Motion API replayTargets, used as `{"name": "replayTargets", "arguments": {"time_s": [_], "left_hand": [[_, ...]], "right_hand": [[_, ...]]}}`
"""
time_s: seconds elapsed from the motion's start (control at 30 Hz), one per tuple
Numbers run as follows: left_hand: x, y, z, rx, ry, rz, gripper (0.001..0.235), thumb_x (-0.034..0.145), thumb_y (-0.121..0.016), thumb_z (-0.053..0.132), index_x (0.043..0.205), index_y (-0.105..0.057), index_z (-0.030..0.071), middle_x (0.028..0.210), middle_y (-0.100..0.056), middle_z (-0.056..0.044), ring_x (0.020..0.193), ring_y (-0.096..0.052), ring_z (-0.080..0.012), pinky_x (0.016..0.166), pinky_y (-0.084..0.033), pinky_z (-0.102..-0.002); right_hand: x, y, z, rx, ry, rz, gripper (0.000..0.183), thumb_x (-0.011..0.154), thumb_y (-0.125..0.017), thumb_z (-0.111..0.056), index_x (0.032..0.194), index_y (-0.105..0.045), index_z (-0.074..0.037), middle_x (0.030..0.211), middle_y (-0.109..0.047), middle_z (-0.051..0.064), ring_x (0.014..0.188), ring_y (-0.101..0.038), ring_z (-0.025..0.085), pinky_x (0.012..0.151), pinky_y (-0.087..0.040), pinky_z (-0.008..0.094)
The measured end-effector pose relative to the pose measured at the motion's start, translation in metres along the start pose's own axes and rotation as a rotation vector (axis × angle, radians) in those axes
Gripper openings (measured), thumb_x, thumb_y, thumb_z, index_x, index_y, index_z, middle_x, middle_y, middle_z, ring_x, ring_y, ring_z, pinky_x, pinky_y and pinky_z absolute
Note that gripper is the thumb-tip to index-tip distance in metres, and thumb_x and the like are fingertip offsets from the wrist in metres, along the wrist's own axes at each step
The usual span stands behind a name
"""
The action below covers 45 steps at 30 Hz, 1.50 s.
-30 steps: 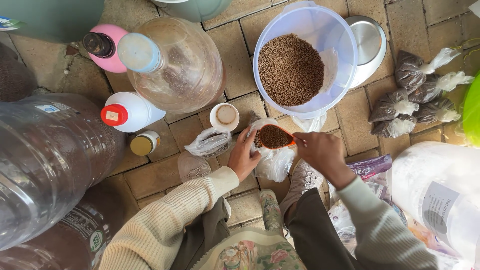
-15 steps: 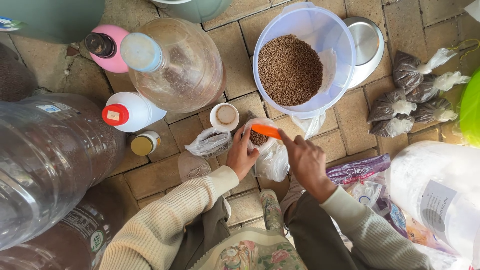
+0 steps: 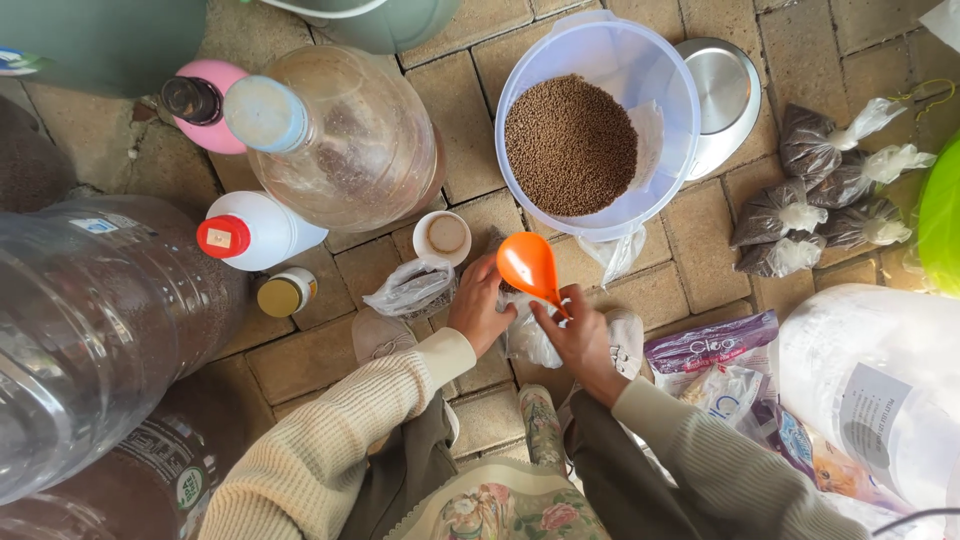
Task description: The person sits on a stool and scoops brown grains from a large white bucket into small clear plastic bags using an orange scoop. They open the bags, fill them with the grains, and place the filled bags on the floor.
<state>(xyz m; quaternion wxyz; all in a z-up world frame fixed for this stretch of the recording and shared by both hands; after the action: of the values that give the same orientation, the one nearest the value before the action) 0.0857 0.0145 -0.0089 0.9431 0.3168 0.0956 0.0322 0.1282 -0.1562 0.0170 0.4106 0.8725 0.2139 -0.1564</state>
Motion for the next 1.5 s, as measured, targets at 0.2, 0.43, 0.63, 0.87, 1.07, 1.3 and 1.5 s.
{"name": "replayTargets", "arguments": {"time_s": [0.2,0.43,0.63,0.87,1.07,1.3,1.5], "left_hand": [[-0.011,-0.02,-0.028,-0.073,0.093,0.089,0.024,0.093,-0.074,0.016,0.114,-0.068,0.008,0.113,-0.067,-0.014,0.107,-0.063,-0.0346,0.093,-0.051,-0.046],[-0.063,-0.003,-0.03,-0.369,0.407,0.197,0.038,0.082,-0.076,0.016,0.114,-0.061,0.005,0.099,-0.07,-0.012,0.086,-0.07,-0.0284,0.076,-0.056,-0.042],[-0.077,-0.009,-0.048,-0.564,0.556,0.265,0.06,0.072,-0.079,0.019,0.122,-0.049,0.004,0.096,-0.066,-0.009,0.08,-0.066,-0.0219,0.071,-0.054,-0.037],[-0.086,-0.026,-0.087,-0.507,0.726,0.25,0.033,0.093,-0.068,0.028,0.114,-0.059,0.005,0.093,-0.06,-0.012,0.078,-0.058,-0.0211,0.072,-0.05,-0.037],[-0.081,-0.027,-0.076,-0.545,0.554,0.34,0.037,0.086,-0.071,0.019,0.117,-0.056,0.003,0.094,-0.057,-0.008,0.08,-0.056,-0.0188,0.074,-0.05,-0.035],[-0.09,-0.069,-0.115,-0.916,0.777,0.33,0.031,0.088,-0.064,0.016,0.114,-0.055,0.003,0.093,-0.061,-0.006,0.078,-0.058,-0.0155,0.069,-0.051,-0.034],[-0.088,-0.05,-0.104,-0.748,0.784,0.323,0.036,0.089,-0.07,0.021,0.116,-0.057,0.002,0.098,-0.056,-0.008,0.085,-0.053,-0.0166,0.077,-0.047,-0.033]], "right_hand": [[0.012,-0.026,0.011,0.052,0.203,0.059,0.04,0.091,-0.076,-0.025,0.108,-0.049,-0.001,0.082,-0.071,0.022,0.072,-0.071,0.043,0.062,-0.056,0.051],[0.002,0.009,-0.052,-0.191,0.503,-0.038,0.031,0.092,-0.069,-0.014,0.116,-0.049,-0.006,0.09,-0.073,0.016,0.069,-0.072,0.037,0.056,-0.054,0.047],[0.007,-0.008,-0.074,-0.278,0.562,-0.11,0.031,0.094,-0.067,-0.015,0.121,-0.052,-0.01,0.086,-0.075,0.014,0.065,-0.072,0.032,0.054,-0.055,0.043],[0.005,0.029,-0.133,-0.313,0.564,-0.054,0.037,0.094,-0.07,-0.034,0.118,-0.058,-0.008,0.086,-0.076,0.011,0.052,-0.069,0.023,0.041,-0.051,0.037],[0.04,0.141,-0.116,-0.544,0.528,0.409,0.028,0.115,-0.06,-0.029,0.128,-0.071,-0.008,0.057,-0.051,-0.001,0.041,-0.04,0.013,0.04,-0.03,0.032],[0.142,0.14,-0.118,-0.916,0.506,0.315,0.019,0.113,-0.062,-0.03,0.125,-0.072,-0.018,0.072,-0.066,0.002,0.053,-0.058,0.016,0.044,-0.039,0.031],[0.211,0.09,-0.083,-1.269,0.497,0.41,0.019,0.1,-0.061,-0.023,0.116,-0.071,-0.021,0.078,-0.072,0.006,0.07,-0.07,0.024,0.06,-0.051,0.041]]}}
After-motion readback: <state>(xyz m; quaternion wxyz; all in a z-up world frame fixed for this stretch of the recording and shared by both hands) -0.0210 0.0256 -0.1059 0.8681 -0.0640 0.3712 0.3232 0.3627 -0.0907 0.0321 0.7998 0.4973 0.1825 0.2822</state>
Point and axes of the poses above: each hand's wrist, its own x-axis towards the middle knuckle, its own y-axis out of the back of the hand, z = x × y, the point moved 7 cm from there along x, towards the middle knuckle
